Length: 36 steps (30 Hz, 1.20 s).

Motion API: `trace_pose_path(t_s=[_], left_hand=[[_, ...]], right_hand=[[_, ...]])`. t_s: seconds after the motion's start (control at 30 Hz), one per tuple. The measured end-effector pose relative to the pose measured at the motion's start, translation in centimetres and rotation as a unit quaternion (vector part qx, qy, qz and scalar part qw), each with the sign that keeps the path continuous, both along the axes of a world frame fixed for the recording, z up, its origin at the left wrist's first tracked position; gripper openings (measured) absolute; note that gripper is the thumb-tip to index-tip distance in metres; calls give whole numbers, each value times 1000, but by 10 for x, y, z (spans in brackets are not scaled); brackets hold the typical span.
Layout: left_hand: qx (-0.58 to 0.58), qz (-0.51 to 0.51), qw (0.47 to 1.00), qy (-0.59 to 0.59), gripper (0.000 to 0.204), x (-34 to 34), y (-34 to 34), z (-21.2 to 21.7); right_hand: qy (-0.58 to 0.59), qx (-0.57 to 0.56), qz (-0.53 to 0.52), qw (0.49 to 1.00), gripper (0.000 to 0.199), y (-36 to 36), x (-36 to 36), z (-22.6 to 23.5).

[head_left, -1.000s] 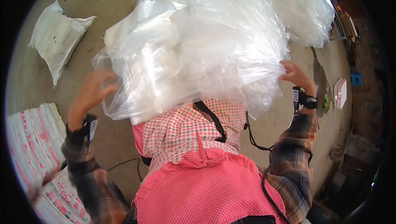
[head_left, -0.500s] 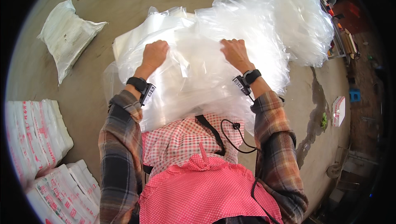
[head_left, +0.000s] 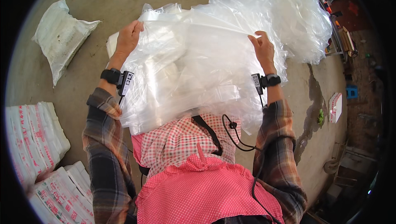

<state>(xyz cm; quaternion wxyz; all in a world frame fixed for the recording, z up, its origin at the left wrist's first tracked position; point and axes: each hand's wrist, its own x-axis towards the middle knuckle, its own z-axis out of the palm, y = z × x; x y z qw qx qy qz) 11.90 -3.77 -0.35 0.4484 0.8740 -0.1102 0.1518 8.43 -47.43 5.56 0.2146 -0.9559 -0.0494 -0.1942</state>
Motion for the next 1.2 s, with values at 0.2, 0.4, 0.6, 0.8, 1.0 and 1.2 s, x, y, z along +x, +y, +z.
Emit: trace_pose_path(t_s=[0.2, 0.4, 0.6, 0.8, 1.0, 1.2], left_hand=[[-101, -27, 991, 86, 30, -4, -4, 35], [-26, -38, 999, 1, 29, -19, 5, 45], [201, 52, 978, -33, 23, -27, 48, 18], [266, 22, 961, -69, 28, -19, 40, -8], [290, -55, 955, 31, 28, -20, 10, 18], [50, -113, 992, 11, 38, -72, -41, 64]], right_hand=[[-16, -219, 198, 955, 92, 62, -51, 9], [2, -191, -9, 981, 25, -8, 11, -33], [99, -39, 43, 993, 17, -90, 3, 6], [50, -63, 63, 995, 18, -133, -12, -6], [126, -37, 36, 991, 15, -159, -20, -24], [289, 4, -17, 957, 18, -148, -26, 14]])
